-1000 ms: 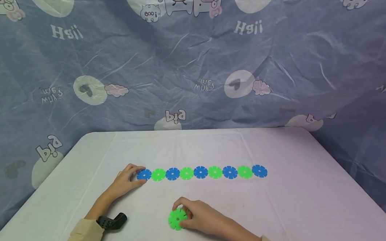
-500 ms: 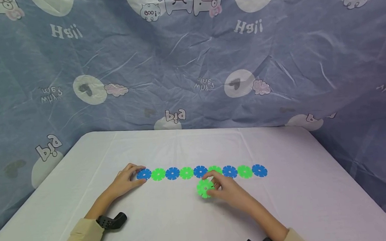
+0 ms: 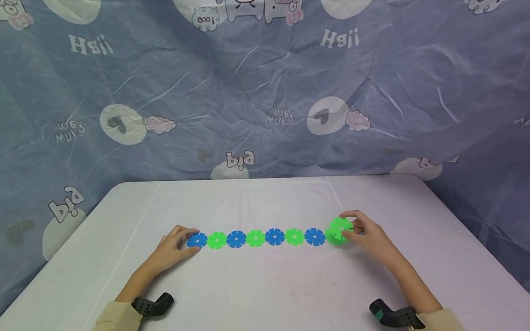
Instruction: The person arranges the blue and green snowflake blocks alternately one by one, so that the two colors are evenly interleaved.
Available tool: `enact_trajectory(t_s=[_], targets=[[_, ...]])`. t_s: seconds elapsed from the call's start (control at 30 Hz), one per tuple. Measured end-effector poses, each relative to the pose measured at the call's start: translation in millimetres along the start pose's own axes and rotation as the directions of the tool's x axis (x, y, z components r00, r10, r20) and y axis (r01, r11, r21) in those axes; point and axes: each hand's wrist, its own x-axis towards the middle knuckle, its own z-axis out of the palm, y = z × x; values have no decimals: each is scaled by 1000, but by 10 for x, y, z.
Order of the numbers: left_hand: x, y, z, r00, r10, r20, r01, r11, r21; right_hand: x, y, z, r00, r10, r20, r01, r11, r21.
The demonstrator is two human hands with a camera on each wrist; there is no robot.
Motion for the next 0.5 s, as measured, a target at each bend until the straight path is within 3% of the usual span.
enact_trajectory(t_s=[0.27,0.5], targets=[[4,7,-4,1000,4,1,-4,1000,-5,-17,418,-280,995,82,-65,-87,993,-83],[5,3,-2,1000,-3,2,3,1000,-11,-54,792,-294,987,112,-118,-126,985,-117]])
